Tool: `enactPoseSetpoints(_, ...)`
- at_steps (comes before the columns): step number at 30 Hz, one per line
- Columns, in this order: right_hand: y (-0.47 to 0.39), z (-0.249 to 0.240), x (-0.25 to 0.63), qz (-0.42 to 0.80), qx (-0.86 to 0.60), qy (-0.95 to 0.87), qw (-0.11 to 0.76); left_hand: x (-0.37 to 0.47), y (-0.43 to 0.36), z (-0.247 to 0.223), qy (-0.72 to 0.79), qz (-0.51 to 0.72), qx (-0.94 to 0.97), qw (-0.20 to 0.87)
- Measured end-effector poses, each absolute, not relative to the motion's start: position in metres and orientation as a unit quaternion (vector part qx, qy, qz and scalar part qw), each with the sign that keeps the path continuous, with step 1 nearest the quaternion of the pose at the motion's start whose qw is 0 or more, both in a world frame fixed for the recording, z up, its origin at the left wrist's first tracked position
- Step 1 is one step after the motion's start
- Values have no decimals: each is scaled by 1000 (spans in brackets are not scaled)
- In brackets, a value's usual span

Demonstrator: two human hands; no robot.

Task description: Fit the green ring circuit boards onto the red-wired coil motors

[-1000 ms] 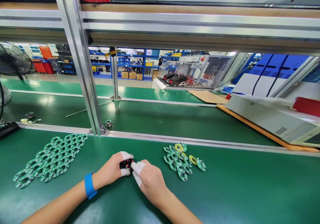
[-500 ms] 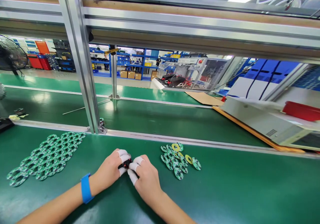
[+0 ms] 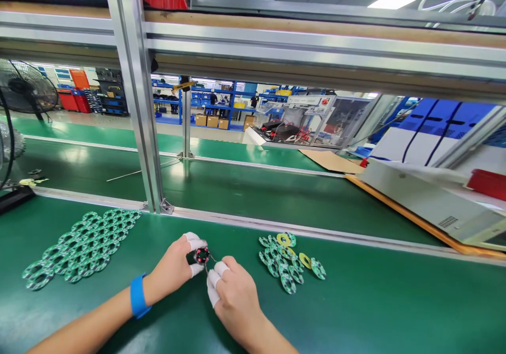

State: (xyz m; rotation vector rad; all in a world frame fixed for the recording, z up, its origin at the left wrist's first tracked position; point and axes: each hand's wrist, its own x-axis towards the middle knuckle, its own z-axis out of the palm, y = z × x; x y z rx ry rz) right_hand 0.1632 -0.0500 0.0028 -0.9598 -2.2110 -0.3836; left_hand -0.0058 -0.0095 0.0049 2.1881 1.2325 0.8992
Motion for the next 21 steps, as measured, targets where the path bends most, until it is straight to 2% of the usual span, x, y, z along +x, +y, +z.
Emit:
enactPoseSetpoints(6,-54,1,148,-163,-367,-843,357,3,-24,2,466,231,847,109)
enactPoseSetpoints(8,-50,6,151,-167,-368,-840,362,2,-25,5,438,215,866,114)
enactPoseSetpoints(12,-46,14,166,-186,-369,-841,349,-8,-15,17,394,272,837,266)
enactPoseSetpoints(17,-51,5,162,-217,-318,-847,366,-15,2,10,404,353,696,477)
enactPoseSetpoints(19,-48,3,162,-179,-312,-858,367,-16,4,3,400,353,668,519)
enactPoseSetpoints(21,-34,6,176,-106,-351,-859,356,-16,3,-3,399,343,681,510)
